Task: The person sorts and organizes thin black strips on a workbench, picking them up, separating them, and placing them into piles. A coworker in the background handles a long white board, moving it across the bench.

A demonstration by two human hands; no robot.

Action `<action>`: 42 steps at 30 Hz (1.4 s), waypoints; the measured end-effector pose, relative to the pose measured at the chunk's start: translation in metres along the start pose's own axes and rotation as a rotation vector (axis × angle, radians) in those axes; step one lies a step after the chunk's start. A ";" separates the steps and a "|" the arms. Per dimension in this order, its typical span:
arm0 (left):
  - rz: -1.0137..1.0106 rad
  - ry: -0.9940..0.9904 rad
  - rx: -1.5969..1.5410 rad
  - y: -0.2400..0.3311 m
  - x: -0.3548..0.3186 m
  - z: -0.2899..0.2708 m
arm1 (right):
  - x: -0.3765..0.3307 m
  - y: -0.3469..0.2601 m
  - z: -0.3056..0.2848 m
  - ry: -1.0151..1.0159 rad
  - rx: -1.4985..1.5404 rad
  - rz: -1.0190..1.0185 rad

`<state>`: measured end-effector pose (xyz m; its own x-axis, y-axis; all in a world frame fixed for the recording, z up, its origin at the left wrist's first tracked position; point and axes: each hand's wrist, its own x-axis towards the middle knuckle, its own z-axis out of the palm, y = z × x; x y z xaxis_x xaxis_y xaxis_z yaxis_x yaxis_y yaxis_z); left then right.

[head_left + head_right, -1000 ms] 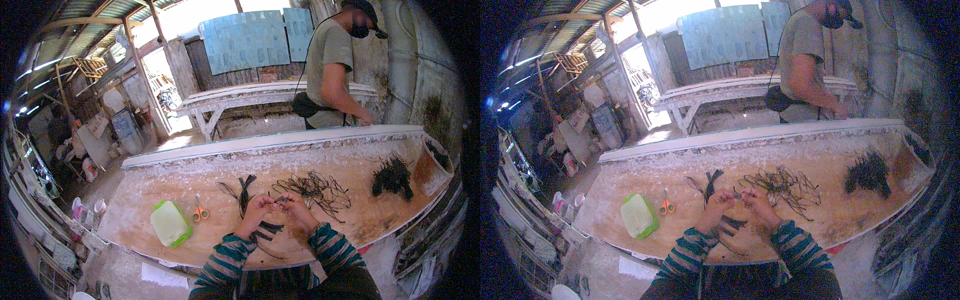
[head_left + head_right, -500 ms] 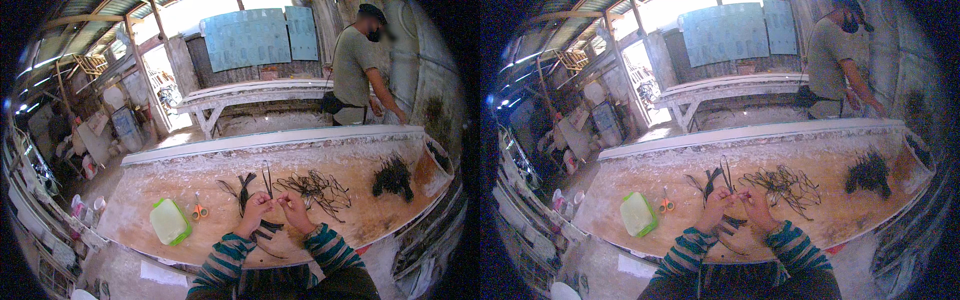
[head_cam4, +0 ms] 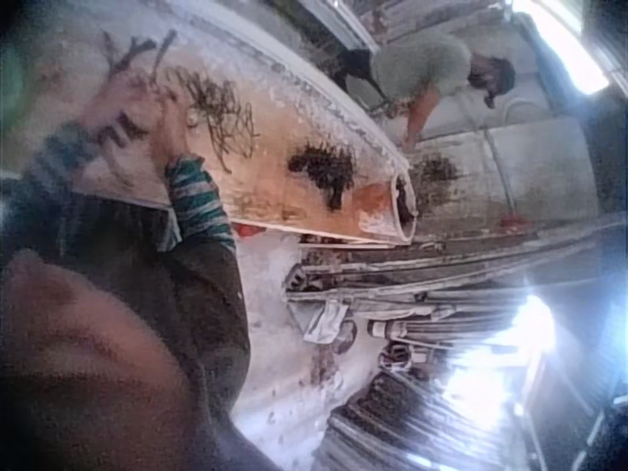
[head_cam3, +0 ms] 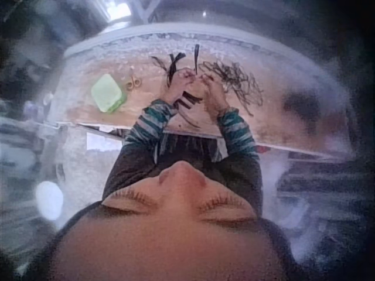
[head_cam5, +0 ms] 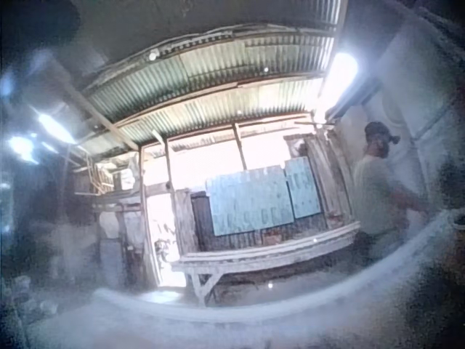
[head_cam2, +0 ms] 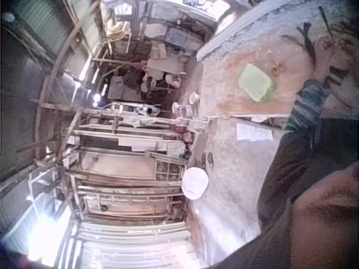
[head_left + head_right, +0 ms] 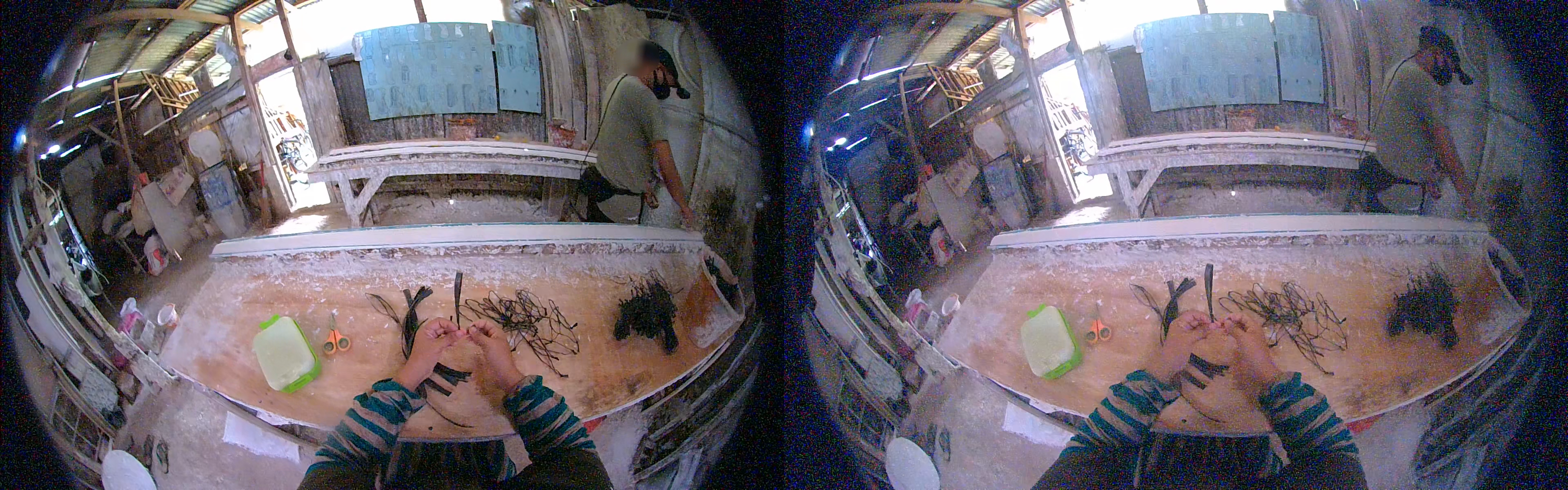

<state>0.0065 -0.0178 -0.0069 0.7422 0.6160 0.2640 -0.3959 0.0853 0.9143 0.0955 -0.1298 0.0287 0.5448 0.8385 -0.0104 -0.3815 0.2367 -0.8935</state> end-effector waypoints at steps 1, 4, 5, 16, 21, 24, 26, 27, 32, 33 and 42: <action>-0.017 0.005 0.000 0.001 -0.001 -0.001 | -0.003 -0.001 0.004 0.018 -0.028 -0.041; -0.074 0.003 0.022 0.005 0.000 -0.001 | 0.014 0.022 -0.017 0.056 -0.769 -0.715; -0.094 0.004 0.052 0.007 -0.001 -0.001 | 0.015 0.024 -0.019 0.052 -0.830 -0.780; -0.182 -0.063 0.002 0.009 0.000 -0.010 | 0.012 0.017 -0.019 -0.069 -1.076 -1.027; -0.174 -0.085 0.010 0.008 0.001 -0.015 | 0.015 0.018 -0.020 -0.224 -0.883 -0.843; -0.215 -0.077 0.052 0.016 0.000 -0.010 | 0.013 0.020 -0.021 -0.201 -0.870 -0.747; -0.172 -0.112 0.071 0.016 -0.001 -0.013 | 0.013 0.021 -0.021 -0.193 -0.886 -0.721; -0.151 -0.130 0.080 0.016 -0.001 -0.013 | 0.015 0.023 -0.022 -0.193 -0.888 -0.733; -0.088 -0.144 0.056 0.018 -0.001 -0.005 | 0.016 0.021 -0.024 -0.163 -0.892 -0.711; -0.074 -0.151 0.041 0.017 0.000 -0.005 | 0.019 0.023 -0.026 -0.163 -0.898 -0.735; 0.003 0.017 0.303 0.026 -0.005 0.003 | 0.020 0.024 -0.023 -0.163 -0.887 -0.841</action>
<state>-0.0057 -0.0213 0.0166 0.7311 0.6291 0.2641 -0.2168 -0.1528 0.9642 0.1143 -0.1185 -0.0033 0.2516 0.6529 0.7144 0.7163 0.3708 -0.5911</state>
